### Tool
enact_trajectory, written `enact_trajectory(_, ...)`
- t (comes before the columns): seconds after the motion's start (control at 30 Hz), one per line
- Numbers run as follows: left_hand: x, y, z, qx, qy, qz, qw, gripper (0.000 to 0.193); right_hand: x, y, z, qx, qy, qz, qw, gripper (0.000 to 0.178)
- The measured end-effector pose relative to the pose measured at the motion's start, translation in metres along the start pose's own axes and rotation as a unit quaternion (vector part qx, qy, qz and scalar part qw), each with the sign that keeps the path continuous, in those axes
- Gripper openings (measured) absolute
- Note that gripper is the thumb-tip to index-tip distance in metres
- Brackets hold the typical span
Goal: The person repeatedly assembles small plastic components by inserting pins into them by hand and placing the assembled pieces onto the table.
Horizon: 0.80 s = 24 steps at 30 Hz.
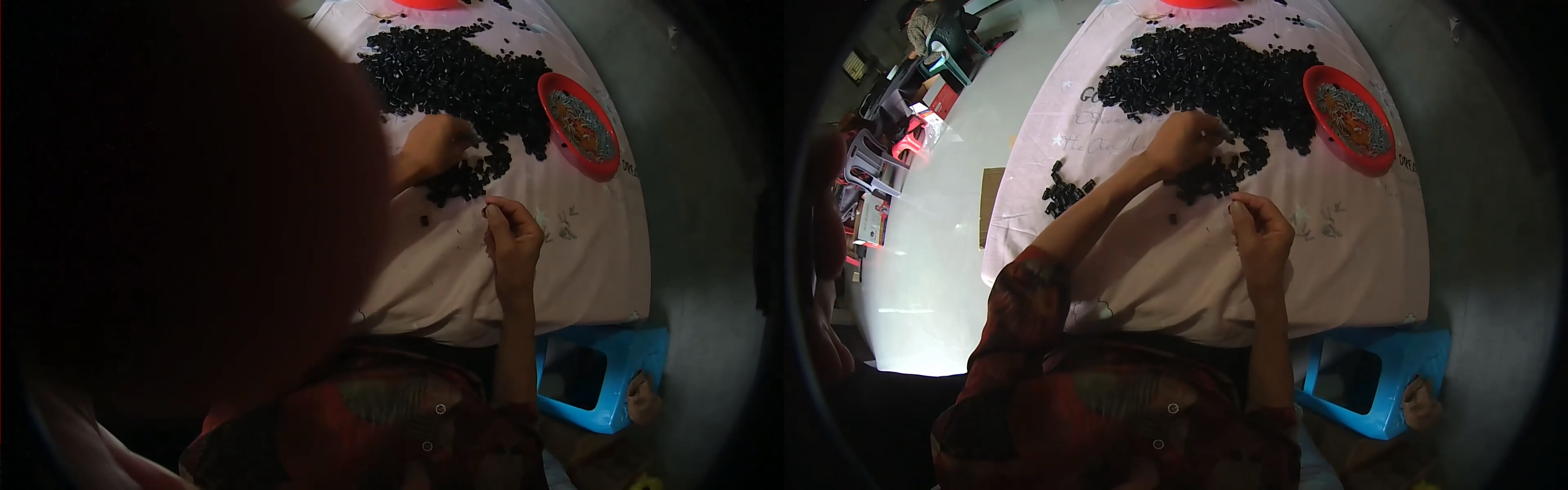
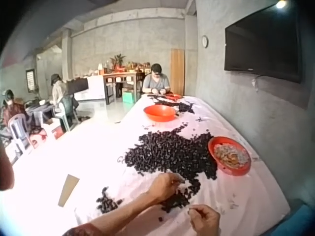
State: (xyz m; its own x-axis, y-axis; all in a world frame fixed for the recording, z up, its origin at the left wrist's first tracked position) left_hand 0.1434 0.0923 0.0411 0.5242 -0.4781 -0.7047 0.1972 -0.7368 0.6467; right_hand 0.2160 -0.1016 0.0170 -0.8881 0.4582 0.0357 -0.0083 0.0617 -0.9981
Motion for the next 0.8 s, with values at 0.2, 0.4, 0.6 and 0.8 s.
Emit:
enact_trajectory(0.2, 0.030, 0.001, -0.021, 0.055, 0.047, -0.140, 0.987, 0.026, 0.009, -0.002, -0.003, -0.023, -0.024, 0.011, 0.999, 0.014)
enact_trajectory(0.4, 0.034, 0.007, -0.030, 0.002, -0.046, -0.116, 0.992, 0.018, 0.000, -0.001, -0.003, -0.023, -0.008, 0.040, 0.999, 0.014)
enact_trajectory(0.6, 0.009, -0.002, -0.008, 0.094, -0.009, -0.051, 0.994, 0.015, 0.005, -0.001, -0.003, -0.024, -0.001, 0.047, 0.999, 0.016)
enact_trajectory(0.8, 0.000, -0.001, 0.012, 0.003, -0.047, 0.060, 0.997, 0.020, 0.002, -0.002, -0.002, -0.035, 0.012, 0.034, 0.999, 0.016)
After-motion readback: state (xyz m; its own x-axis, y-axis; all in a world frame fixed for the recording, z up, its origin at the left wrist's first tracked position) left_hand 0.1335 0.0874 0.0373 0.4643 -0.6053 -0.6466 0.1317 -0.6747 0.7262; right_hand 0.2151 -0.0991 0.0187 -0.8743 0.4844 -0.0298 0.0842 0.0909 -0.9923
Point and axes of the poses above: each hand's wrist, its own z-axis away from the middle knuckle, its own x-axis out of the palm, y = z × x, the point moved 6 cm from there along -z, towards the middle knuckle, and after that the axes turned 8 degrees about -y, right-handed, at the moved point
